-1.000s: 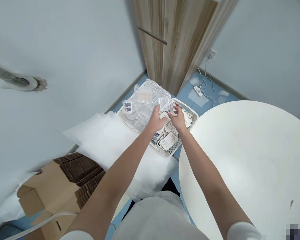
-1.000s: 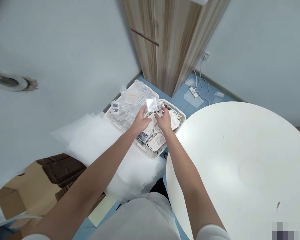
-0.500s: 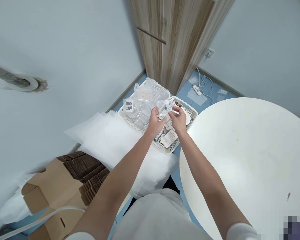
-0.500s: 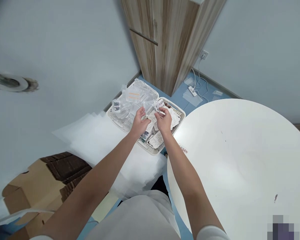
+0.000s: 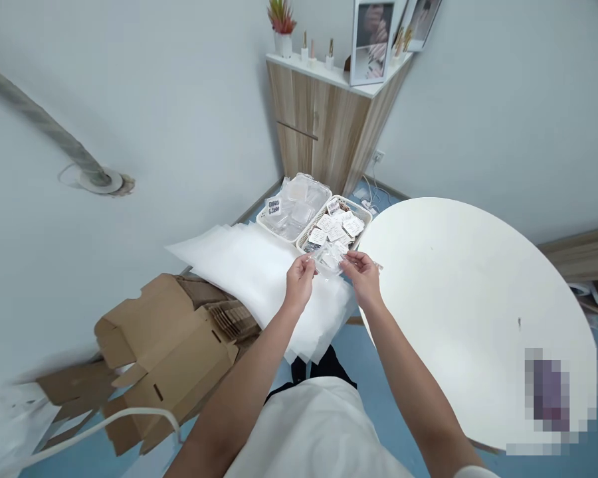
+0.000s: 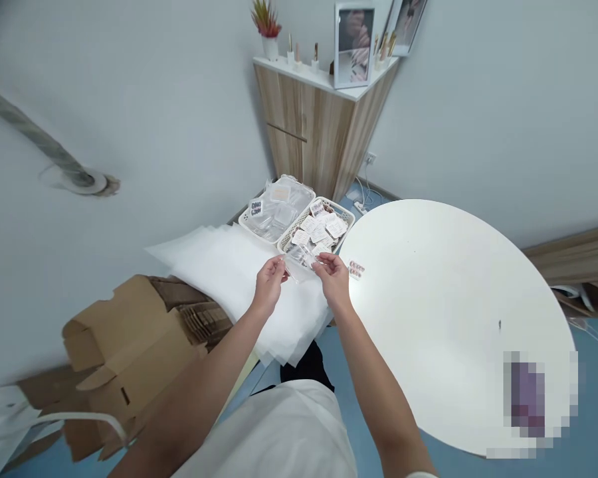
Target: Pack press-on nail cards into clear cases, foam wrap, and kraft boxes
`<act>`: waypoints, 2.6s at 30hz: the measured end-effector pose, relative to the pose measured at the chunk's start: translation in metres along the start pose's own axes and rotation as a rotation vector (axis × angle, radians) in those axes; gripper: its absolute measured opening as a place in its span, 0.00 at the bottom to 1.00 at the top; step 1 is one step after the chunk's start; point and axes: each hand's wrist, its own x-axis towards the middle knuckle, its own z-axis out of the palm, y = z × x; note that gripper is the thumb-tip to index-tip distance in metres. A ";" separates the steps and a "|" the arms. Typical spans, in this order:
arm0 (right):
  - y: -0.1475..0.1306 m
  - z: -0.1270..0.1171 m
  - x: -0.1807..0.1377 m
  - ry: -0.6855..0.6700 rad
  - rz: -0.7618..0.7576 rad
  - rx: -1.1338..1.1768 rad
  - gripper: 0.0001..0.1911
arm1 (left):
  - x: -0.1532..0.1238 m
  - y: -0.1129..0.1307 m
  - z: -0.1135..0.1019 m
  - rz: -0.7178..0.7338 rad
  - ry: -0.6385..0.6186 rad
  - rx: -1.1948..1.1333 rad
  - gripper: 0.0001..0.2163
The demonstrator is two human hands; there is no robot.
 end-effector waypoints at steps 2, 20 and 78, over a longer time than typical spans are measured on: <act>-0.006 -0.009 -0.038 -0.010 -0.003 0.010 0.19 | -0.032 0.002 -0.014 -0.008 -0.077 -0.015 0.13; -0.005 -0.109 -0.243 0.234 0.075 0.046 0.30 | -0.195 -0.035 0.005 -0.294 -0.566 -0.114 0.15; -0.013 -0.290 -0.192 0.491 0.079 0.030 0.23 | -0.191 -0.082 0.211 -0.468 -1.057 0.177 0.20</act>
